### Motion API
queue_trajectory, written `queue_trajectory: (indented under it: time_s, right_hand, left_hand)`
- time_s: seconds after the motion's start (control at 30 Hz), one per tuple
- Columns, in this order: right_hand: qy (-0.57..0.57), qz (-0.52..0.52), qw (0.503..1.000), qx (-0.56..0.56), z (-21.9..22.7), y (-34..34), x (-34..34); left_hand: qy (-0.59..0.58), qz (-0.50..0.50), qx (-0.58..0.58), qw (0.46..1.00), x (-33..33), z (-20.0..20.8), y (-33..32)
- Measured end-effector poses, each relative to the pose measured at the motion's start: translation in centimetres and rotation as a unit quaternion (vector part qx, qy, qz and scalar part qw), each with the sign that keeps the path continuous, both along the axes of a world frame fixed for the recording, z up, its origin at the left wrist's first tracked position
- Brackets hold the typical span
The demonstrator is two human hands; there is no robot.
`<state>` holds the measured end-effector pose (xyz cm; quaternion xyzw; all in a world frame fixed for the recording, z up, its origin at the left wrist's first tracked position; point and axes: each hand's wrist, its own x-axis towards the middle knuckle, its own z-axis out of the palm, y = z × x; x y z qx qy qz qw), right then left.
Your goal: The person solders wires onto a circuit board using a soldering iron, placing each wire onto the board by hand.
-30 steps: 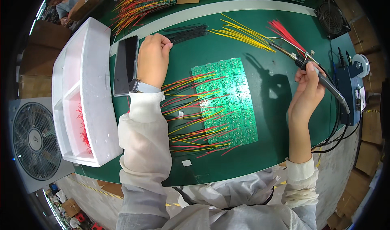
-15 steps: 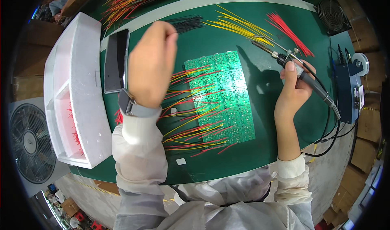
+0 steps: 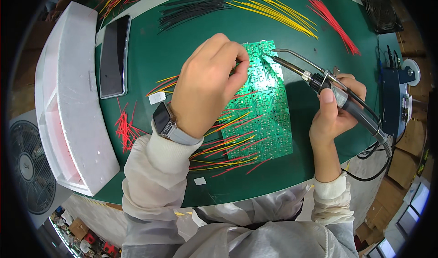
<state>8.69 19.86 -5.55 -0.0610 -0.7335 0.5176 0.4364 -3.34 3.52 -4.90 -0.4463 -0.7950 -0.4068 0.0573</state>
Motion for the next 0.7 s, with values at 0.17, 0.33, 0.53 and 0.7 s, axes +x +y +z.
queue_trajectory:
  time_s: [0.17,0.33,0.53,0.7]
  right_hand:
    - [0.015,0.003,0.999,0.029,-0.32,0.04,-0.26]
    - [0.015,0.016,1.000,0.013,-0.27,-0.06,-0.32]
    - [-0.005,0.031,0.999,0.027,-0.38,-0.17,-0.36]
    - [0.002,0.027,0.999,0.039,-0.58,0.00,-0.39]
  left_hand:
    - [0.014,0.002,0.005,1.000,-0.11,-0.42,0.05]
    - [0.024,0.018,0.002,1.000,-0.02,-0.46,0.00]
    - [0.038,0.028,-0.001,0.999,0.04,-0.51,0.05]
    - [0.044,0.030,-0.001,0.999,0.05,-0.64,0.20]
